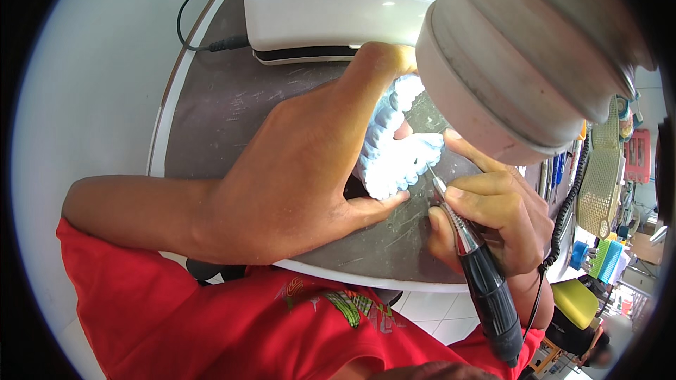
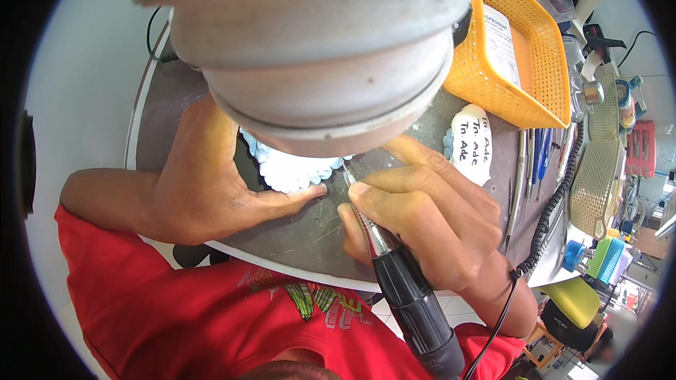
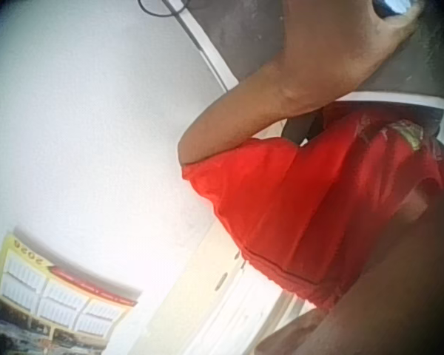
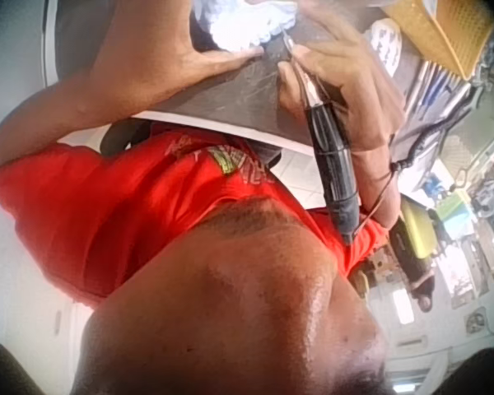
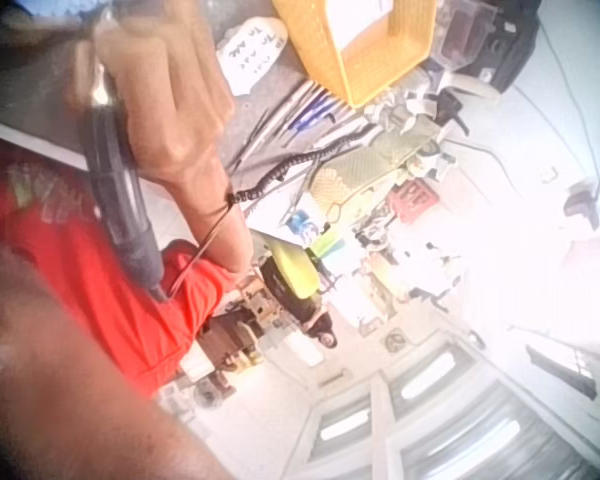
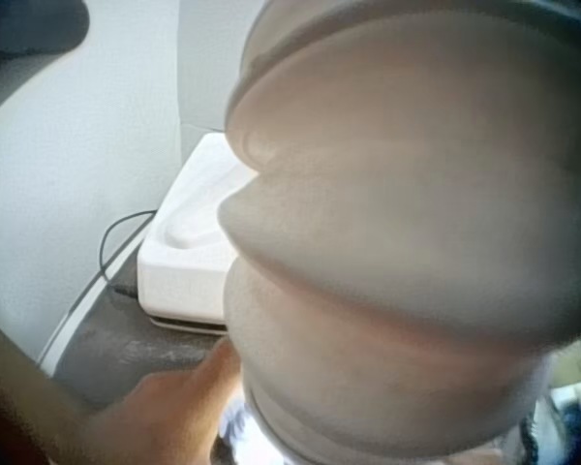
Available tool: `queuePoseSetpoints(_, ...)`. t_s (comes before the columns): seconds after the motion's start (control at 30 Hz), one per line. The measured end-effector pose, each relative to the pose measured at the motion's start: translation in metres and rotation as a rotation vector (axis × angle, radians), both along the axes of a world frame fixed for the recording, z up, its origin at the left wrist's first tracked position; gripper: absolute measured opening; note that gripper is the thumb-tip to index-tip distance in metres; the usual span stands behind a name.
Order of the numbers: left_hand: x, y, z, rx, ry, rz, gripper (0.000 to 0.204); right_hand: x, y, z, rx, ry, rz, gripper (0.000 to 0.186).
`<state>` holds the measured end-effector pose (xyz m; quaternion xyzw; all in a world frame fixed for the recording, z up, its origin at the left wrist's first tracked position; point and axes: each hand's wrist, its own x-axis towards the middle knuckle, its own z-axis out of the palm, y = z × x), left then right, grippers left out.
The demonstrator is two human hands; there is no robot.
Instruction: The person uses a rotary tool to polish the surface of a blue dental cast and then uses a hand tool to refine the edges of the cast.
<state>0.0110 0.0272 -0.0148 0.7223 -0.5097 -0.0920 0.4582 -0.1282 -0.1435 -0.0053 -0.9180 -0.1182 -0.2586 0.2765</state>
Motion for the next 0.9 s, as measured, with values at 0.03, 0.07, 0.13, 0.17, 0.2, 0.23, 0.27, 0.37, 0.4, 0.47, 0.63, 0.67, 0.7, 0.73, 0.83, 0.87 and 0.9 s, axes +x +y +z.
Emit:
queuePoseSetpoints(0.03, 0.0, -0.0002, -0.0006, -0.005, 0.003, -0.001, 0.065, 0.0003, -0.0002, -0.0001, -0.003, 0.0, 0.002, 0.022)
queuePoseSetpoints(0.07, 0.0001, -0.0002, -0.001, -0.01, 0.007, -0.001, 0.065, 0.0005, -0.0004, -0.0005, -0.003, 0.001, 0.003, 0.022)
queuePoseSetpoints(0.13, 0.0001, -0.0002, -0.0013, -0.019, 0.005, 0.0, 0.065, 0.0004, -0.0005, -0.001, -0.002, 0.004, 0.003, 0.022)
queuePoseSetpoints(0.17, 0.0, -0.0002, -0.0012, -0.02, 0.005, 0.0, 0.065, 0.0003, -0.0005, -0.0009, -0.001, 0.008, 0.003, 0.021)
queuePoseSetpoints(0.2, -0.0003, 0.0001, -0.0009, -0.016, 0.007, 0.001, 0.065, 0.0001, -0.0005, -0.0008, 0.0, 0.011, 0.002, 0.021)
queuePoseSetpoints(0.23, -0.0002, 0.0001, -0.0006, -0.012, 0.004, 0.001, 0.066, 0.0001, -0.0006, -0.0006, 0.001, 0.017, 0.003, 0.022)
queuePoseSetpoints(0.27, -0.0002, 0.0001, -0.0003, -0.009, 0.002, 0.0, 0.066, 0.0002, -0.0006, -0.0005, 0.001, 0.019, 0.003, 0.022)
queuePoseSetpoints(0.37, 0.0004, -0.0001, 0.0003, -0.006, -0.01, -0.003, 0.067, 0.0006, 0.0001, -0.0003, -0.004, 0.012, 0.001, 0.022)
queuePoseSetpoints(0.4, 0.0001, -0.0003, 0.0004, -0.005, -0.009, -0.002, 0.067, 0.0007, 0.0003, -0.0003, -0.007, 0.008, 0.001, 0.022)
queuePoseSetpoints(0.47, -0.0003, 0.0, 0.0002, -0.002, -0.012, 0.008, 0.068, 0.0018, 0.0003, -0.0013, -0.011, 0.001, 0.007, 0.022)
queuePoseSetpoints(0.63, -0.0007, 0.0, 0.0001, -0.005, -0.002, 0.01, 0.067, 0.0023, 0.0009, -0.0007, -0.021, -0.002, -0.004, 0.022)
queuePoseSetpoints(0.67, -0.0006, -0.0001, 0.0003, -0.007, 0.002, 0.006, 0.067, 0.0023, 0.0009, -0.0002, -0.026, -0.001, -0.005, 0.022)
queuePoseSetpoints(0.7, -0.0005, -0.0003, 0.0004, -0.008, 0.006, 0.001, 0.067, 0.0023, 0.0009, 0.0003, -0.03, 0.001, -0.005, 0.022)
queuePoseSetpoints(0.73, -0.0005, -0.0003, 0.0004, -0.009, 0.007, 0.001, 0.067, 0.0024, 0.0006, 0.0008, -0.034, 0.004, 0.0, 0.022)
queuePoseSetpoints(0.83, -0.0007, -0.0001, 0.0005, -0.011, 0.006, 0.004, 0.067, 0.0026, 0.0009, 0.0023, -0.027, 0.021, 0.005, 0.023)
queuePoseSetpoints(0.87, -0.0008, -0.0001, 0.0005, -0.012, 0.007, 0.007, 0.067, 0.0026, 0.001, 0.0022, -0.025, 0.022, 0.004, 0.023)
queuePoseSetpoints(0.9, -0.0008, -0.0004, 0.0003, -0.011, 0.012, 0.011, 0.067, 0.0027, 0.0011, 0.0021, -0.024, 0.023, 0.003, 0.023)
